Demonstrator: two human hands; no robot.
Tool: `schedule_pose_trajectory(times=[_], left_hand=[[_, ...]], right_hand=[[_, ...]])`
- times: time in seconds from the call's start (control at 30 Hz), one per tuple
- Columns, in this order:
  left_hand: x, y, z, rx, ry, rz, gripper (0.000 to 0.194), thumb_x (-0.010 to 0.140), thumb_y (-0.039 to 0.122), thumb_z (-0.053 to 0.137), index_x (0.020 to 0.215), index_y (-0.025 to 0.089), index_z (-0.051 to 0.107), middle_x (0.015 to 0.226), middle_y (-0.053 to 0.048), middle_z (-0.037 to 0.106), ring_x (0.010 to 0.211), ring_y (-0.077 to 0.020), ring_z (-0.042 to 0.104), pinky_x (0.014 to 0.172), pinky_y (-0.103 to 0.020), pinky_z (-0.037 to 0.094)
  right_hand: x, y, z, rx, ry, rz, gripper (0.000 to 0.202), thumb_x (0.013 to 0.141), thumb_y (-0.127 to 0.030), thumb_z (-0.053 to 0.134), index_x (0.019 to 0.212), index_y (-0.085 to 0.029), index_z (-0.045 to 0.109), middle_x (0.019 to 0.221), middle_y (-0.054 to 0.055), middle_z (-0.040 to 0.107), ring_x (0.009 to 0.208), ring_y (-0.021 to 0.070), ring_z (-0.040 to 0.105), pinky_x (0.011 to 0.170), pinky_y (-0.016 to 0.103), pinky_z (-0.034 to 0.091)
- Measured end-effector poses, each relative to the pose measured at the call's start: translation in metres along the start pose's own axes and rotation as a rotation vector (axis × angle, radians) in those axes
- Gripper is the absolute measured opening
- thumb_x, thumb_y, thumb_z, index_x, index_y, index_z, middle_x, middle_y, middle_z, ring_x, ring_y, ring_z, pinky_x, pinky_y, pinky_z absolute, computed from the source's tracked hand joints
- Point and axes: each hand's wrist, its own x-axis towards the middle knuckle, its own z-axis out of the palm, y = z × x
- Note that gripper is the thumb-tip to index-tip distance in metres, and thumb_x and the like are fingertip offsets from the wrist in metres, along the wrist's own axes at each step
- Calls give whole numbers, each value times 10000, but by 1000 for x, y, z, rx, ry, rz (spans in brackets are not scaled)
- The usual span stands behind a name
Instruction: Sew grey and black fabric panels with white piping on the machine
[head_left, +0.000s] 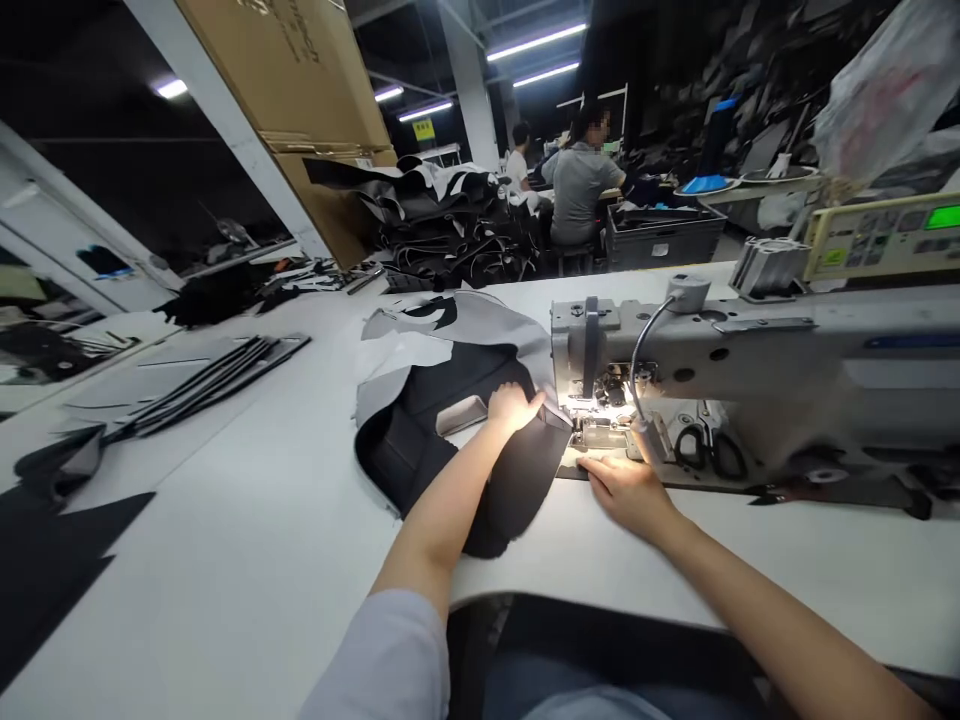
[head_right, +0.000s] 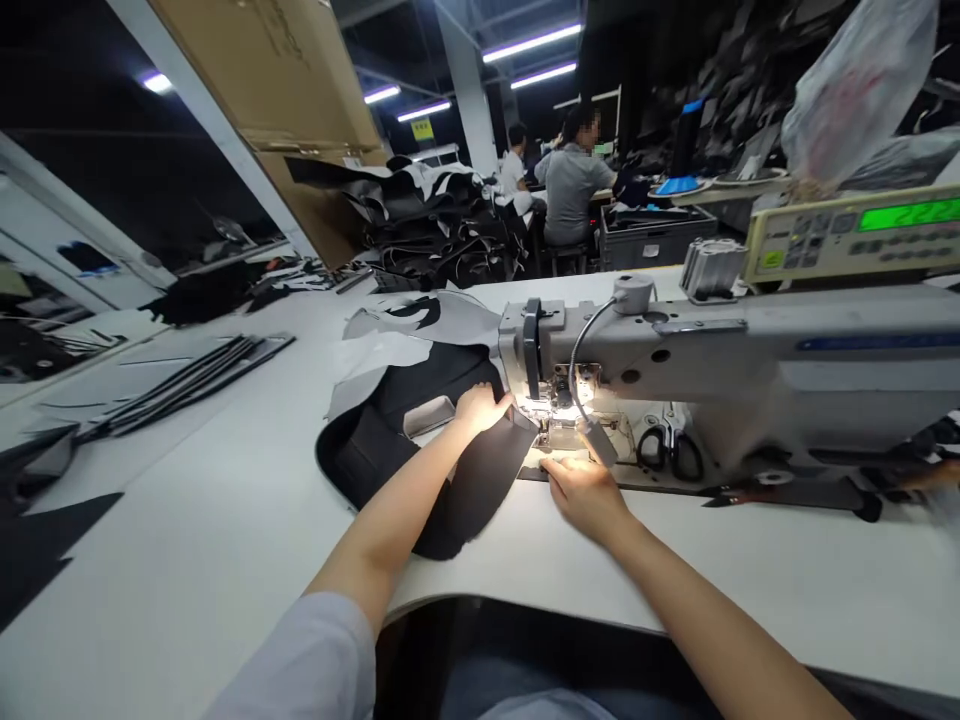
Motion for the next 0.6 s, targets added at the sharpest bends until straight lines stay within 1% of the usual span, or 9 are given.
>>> schedule_pose_trajectory(times=[0.1, 0.17, 0.23, 0.33, 0.4, 0.43, 0.5, 0.53, 0.6], left_hand=[[-37, -25, -9, -2, -9, -33, 612, 954, 586, 368, 994, 87, 719, 1006, -215, 713, 1016, -337, 666, 881, -387, 492], [-65, -53, -17, -14, -20, -74, 607, 963, 582, 347, 911, 121, 739, 948, -191, 729, 986, -336, 676, 854, -391, 492], [-92, -88, -30, -39, -56, -115, 630, 962, 593, 345, 759, 138, 731, 832, -170, 733, 898, -319, 694, 790, -378, 504], [-128, -141, -61, -104, -137, -141, 649, 975, 587, 349, 627, 144, 671, 597, -101, 679, 637, -220, 674, 652, -317, 510], [-142, -164, -88, -148, -151, -134, 627, 989, 569, 351, 632, 142, 641, 497, -41, 619, 496, -149, 599, 577, -278, 492], [-145, -168, -101, -165, -134, -129, 609, 994, 560, 349, 645, 144, 624, 482, -22, 600, 461, -129, 568, 549, -268, 480], [-142, -162, -121, -193, -80, -129, 562, 999, 541, 339, 677, 156, 592, 520, -15, 603, 441, -117, 541, 509, -271, 458], [-138, -152, -126, -208, -61, -130, 540, 1001, 530, 332, 689, 166, 580, 556, -22, 616, 444, -120, 539, 500, -279, 453], [-123, -124, -128, -240, -73, -127, 514, 989, 531, 348, 679, 183, 565, 609, -45, 631, 453, -137, 543, 502, -304, 454]], right_hand=[[-4, 1, -3, 8, -37, -9, 305, 931, -188, 452, 1065, -214, 725, 766, 17, 694, 637, 128, 606, 611, 232, 424], [-6, 2, -5, 6, -70, -15, 308, 935, -203, 456, 1091, -211, 721, 790, 26, 701, 652, 139, 604, 623, 249, 413], [-9, 4, -6, 8, -112, -18, 315, 940, -228, 457, 1118, -210, 716, 785, 29, 693, 661, 152, 597, 625, 266, 392], [-11, 5, -5, 10, -163, -12, 334, 947, -263, 440, 1125, -215, 719, 746, 32, 667, 647, 165, 571, 608, 282, 346], [-12, 6, -4, 8, -200, 1, 344, 946, -280, 429, 1116, -221, 722, 735, 37, 658, 633, 168, 550, 596, 290, 315], [-12, 6, -4, 10, -219, 10, 349, 943, -282, 425, 1115, -224, 722, 738, 39, 659, 629, 168, 541, 592, 293, 302], [-12, 6, -4, 13, -246, 28, 357, 937, -280, 418, 1117, -228, 722, 754, 45, 663, 627, 168, 527, 586, 297, 281], [-12, 6, -4, 14, -253, 34, 362, 934, -277, 414, 1115, -226, 722, 758, 48, 663, 630, 168, 522, 582, 298, 272], [-11, 6, -5, 18, -250, 38, 371, 926, -276, 408, 1108, -219, 726, 750, 50, 657, 627, 168, 511, 571, 296, 258]])
